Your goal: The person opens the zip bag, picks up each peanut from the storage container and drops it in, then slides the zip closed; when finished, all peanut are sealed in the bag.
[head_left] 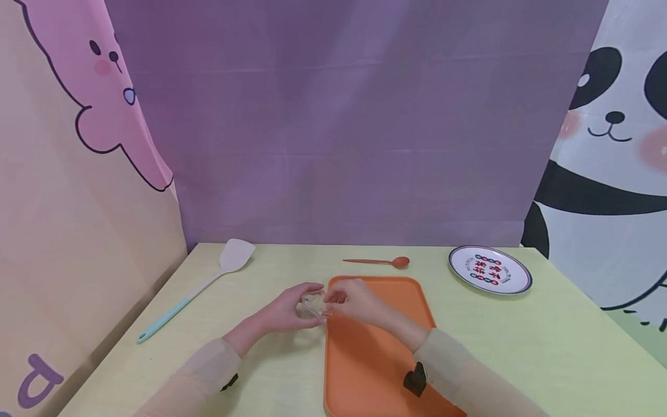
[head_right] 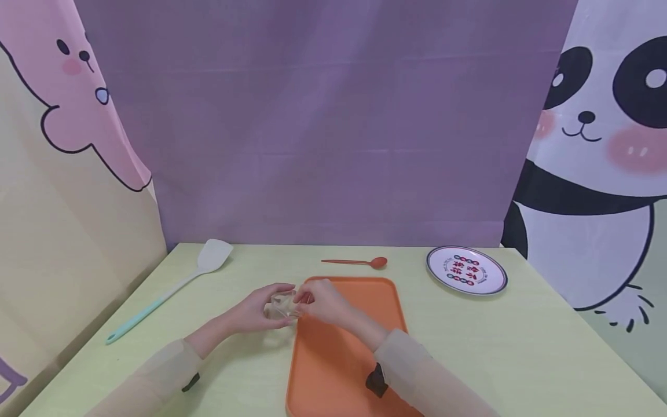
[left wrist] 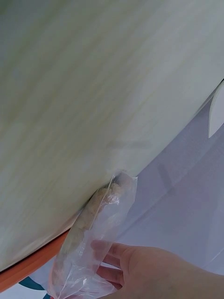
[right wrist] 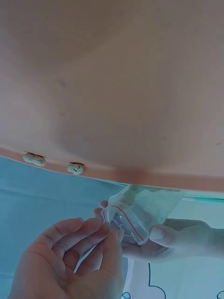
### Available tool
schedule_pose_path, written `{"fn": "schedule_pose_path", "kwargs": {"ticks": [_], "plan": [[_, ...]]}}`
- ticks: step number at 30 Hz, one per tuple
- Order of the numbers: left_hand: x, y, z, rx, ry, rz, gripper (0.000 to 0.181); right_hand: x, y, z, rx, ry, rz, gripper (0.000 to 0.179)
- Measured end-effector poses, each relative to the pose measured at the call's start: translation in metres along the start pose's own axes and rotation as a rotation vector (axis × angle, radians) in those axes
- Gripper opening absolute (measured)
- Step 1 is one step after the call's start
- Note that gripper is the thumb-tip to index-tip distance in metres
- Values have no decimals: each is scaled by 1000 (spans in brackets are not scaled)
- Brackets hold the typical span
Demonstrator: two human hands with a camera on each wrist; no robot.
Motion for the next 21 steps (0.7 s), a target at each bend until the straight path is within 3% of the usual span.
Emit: {"fn": "schedule_pose_path", "kwargs": {"ticks": [6,15,21], "plan": [[0,0,0,-14,1,-3,70,-3,2,0,-19,12,-1,9],[0,1,0,2,21,0,70,-14,11,-4,-2,92,33,7],[0,0,0,3,17,-9,71,-23,24,-4,25,73,-75,8]]}}
Point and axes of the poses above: each hand's wrist, its own z-axis away from the middle knuckle, its own x-axis out of the palm, y = z × x, the point moved 2 cm from there along -z, towards the middle knuckle, and after that the axes turned 8 degrees about x, right-handed, at the moved point
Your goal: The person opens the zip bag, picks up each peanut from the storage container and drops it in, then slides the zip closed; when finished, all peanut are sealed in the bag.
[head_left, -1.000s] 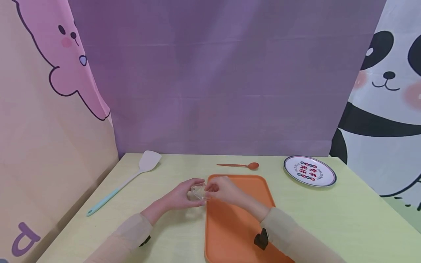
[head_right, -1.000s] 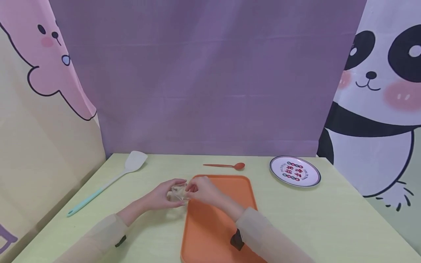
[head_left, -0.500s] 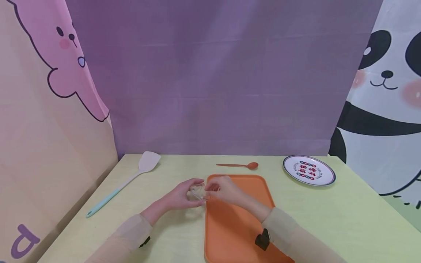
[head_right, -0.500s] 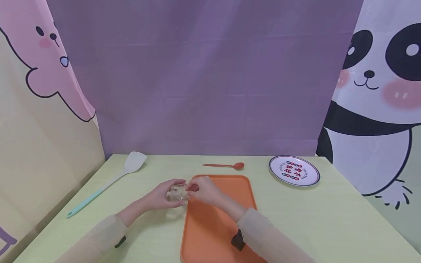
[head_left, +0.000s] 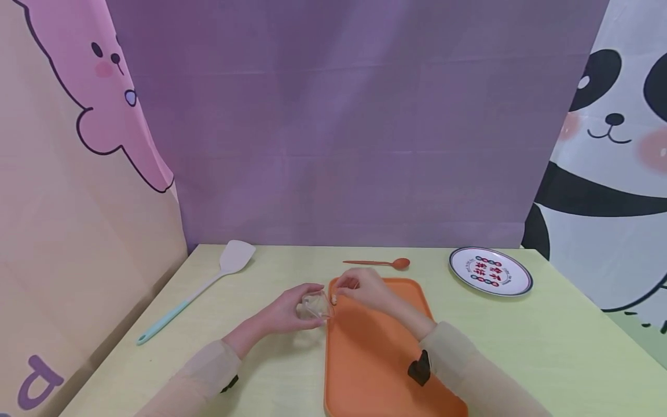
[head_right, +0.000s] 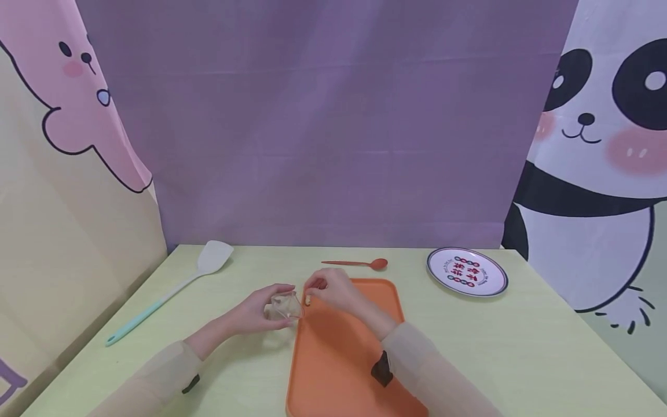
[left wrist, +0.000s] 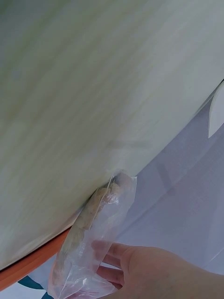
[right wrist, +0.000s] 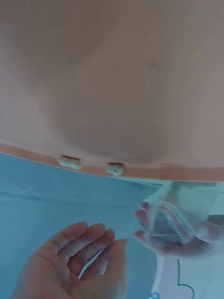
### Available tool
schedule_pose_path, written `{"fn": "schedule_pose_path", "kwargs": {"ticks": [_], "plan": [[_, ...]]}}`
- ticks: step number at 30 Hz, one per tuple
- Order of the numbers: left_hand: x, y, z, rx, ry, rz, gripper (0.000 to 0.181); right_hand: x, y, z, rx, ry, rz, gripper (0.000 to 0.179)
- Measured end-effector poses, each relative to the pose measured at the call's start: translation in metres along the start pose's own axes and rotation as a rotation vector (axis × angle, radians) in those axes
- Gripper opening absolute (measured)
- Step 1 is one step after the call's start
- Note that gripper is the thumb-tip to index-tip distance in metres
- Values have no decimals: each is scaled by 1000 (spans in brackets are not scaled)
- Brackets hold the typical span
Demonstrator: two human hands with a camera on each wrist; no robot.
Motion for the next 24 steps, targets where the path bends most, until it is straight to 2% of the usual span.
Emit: {"fn": "schedule_pose_path", "kwargs": {"ticks": [3,10,17,21,24], "plan": [[0,0,0,-10,-5,-6,71,-3,9,-1,27,-30,-24,11],[-1,2,0,-14,-3,-4,71,-2,25,-19,11,15,131,14],[-1,1,0,-35,-11,-4,71,-1,40,-31,58,-5,150,17],[-1,0,-1,-26,-13,-9,72,1,49,-36,43,-12,202,19],[-1,0,0,-12,-7,-4,71,2,53,-38,71,-30,225,23]]}}
Point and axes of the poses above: each hand's wrist, its own z-axis away from the middle knuckle, its own x-axis out of the palm, y = z × x, the point moved 2 cm from there along -z, towards the middle knuckle, and after that the axes turned 8 degrees about x, right-handed, at the moved point
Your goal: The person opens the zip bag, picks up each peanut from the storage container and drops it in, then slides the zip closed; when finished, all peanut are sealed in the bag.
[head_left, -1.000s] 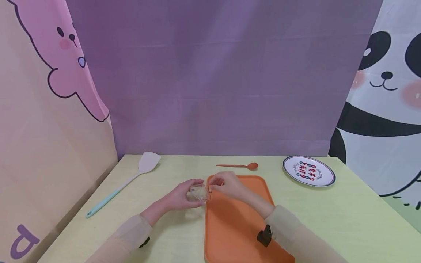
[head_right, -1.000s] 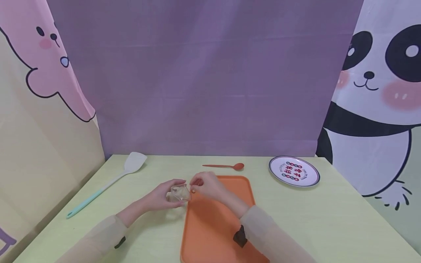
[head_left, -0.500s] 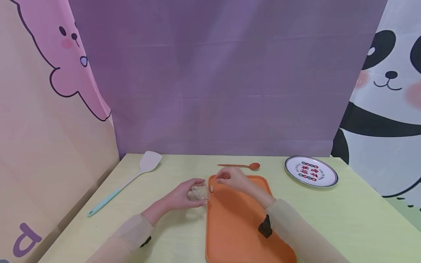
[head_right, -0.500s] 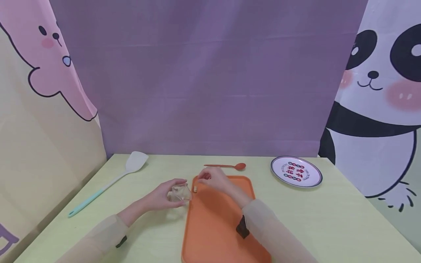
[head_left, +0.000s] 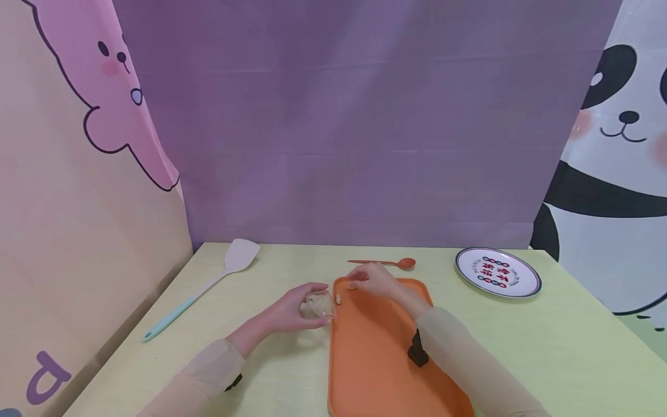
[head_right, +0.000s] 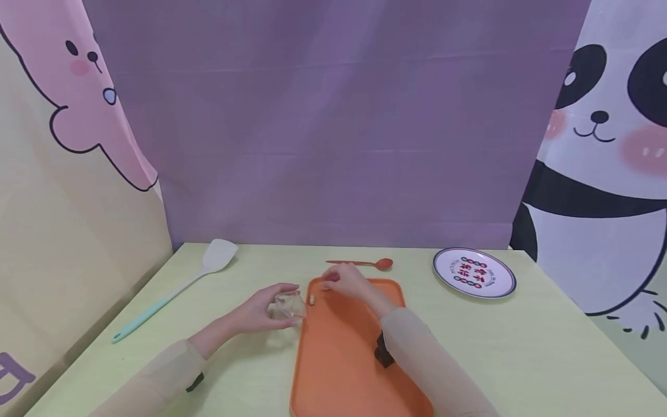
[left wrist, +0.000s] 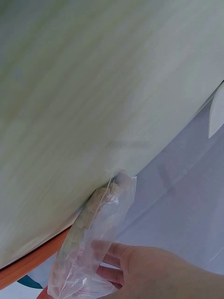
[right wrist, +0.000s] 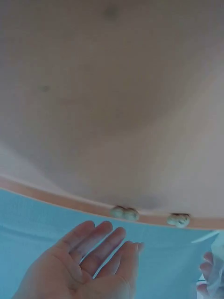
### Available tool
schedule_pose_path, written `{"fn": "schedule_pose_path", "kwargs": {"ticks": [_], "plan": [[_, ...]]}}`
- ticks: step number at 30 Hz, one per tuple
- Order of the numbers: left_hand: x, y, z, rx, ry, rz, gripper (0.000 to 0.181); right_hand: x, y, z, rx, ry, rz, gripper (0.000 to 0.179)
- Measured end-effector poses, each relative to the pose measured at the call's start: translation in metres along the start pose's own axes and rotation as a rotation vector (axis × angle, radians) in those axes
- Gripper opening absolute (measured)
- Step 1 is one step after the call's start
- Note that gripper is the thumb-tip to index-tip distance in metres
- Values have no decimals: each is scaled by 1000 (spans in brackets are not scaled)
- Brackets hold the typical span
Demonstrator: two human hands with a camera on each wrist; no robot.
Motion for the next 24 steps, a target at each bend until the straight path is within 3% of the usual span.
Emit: {"fn": "schedule_pose_path", "kwargs": {"ticks": [7,14,21,24], "plan": [[1,0,0,-15,-5,-4,69,3,3,0,67,-55,21,25],[0,2,0,-15,-8,4,69,3,4,-1,46,-87,71,13],[-1,3,0,-24,-13,3,69,3,4,2,17,-119,30,8],[-1,3,0,-21,-12,4,70,5,5,3,42,-132,5,8]]}}
Point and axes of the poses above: each hand's wrist, its own z-axis away from the middle knuckle, its own x-axis out of the palm, y = z × x, the point moved 2 cm from there along -z, towards the middle knuckle, and after that the axes turned 8 degrees about x, right-handed, at the moved point
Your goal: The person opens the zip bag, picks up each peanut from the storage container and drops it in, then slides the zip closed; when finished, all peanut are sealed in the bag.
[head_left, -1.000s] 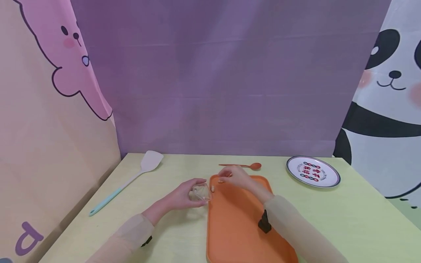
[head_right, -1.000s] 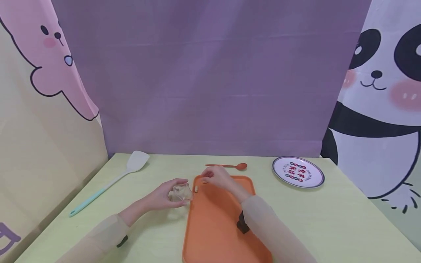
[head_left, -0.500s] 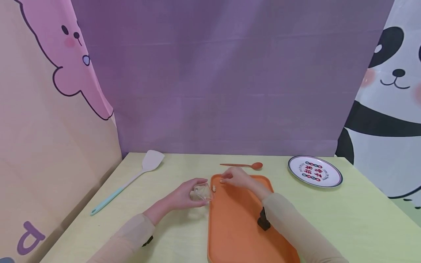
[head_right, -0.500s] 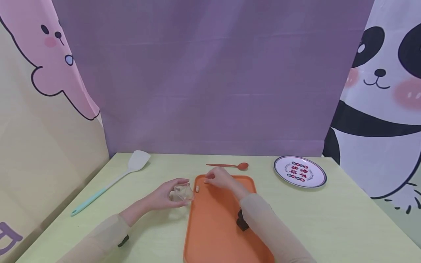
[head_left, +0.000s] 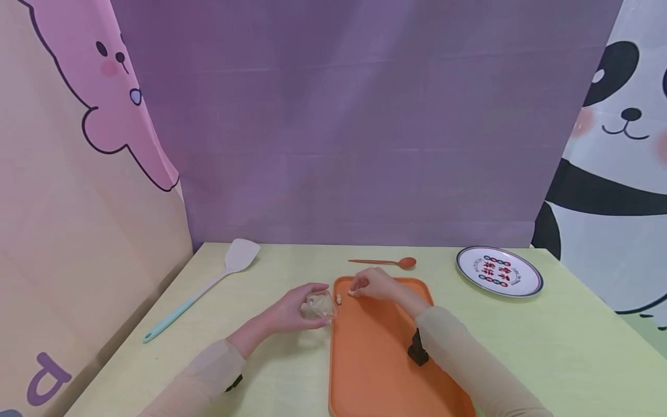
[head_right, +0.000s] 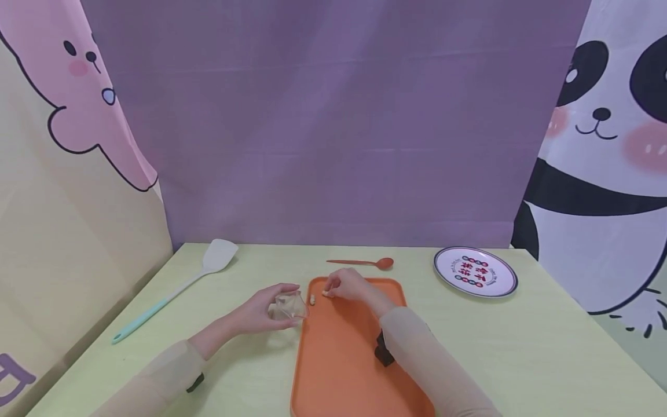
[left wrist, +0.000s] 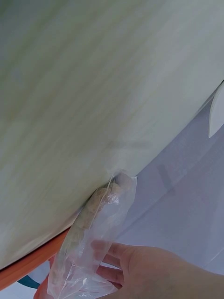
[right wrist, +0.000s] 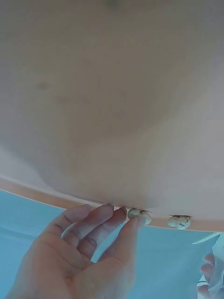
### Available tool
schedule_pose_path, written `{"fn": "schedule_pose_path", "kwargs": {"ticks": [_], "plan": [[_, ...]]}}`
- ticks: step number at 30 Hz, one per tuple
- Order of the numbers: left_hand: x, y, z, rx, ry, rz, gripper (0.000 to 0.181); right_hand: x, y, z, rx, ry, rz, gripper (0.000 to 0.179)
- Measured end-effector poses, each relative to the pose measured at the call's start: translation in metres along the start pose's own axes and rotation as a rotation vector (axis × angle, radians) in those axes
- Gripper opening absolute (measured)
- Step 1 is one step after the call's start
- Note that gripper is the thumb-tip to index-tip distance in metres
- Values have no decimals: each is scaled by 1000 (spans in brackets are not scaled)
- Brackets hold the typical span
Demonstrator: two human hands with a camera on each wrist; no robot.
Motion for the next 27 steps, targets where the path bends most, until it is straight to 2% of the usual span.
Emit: {"fn": "schedule_pose_path", "kwargs": {"ticks": [6,14,23,27], "plan": [[-1,1,0,-14,-15,-13,71,2,1,1,27,-6,-3,15],[-1,1,1,-30,-18,6,70,3,4,0,63,-25,37,15],[0,2,0,-32,-12,9,71,-3,3,5,3,24,-9,10],[0,1,0,-10,-8,5,71,-7,0,10,8,32,-17,9]]}}
Point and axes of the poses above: each hand's wrist, its own z-axis away from the middle knuckle, its own x-axis out of the palm, y = z × x, the point moved 2 cm from there along -z, towards the middle knuckle, and after that the axes turned 8 degrees about x, right-handed, at the moved point
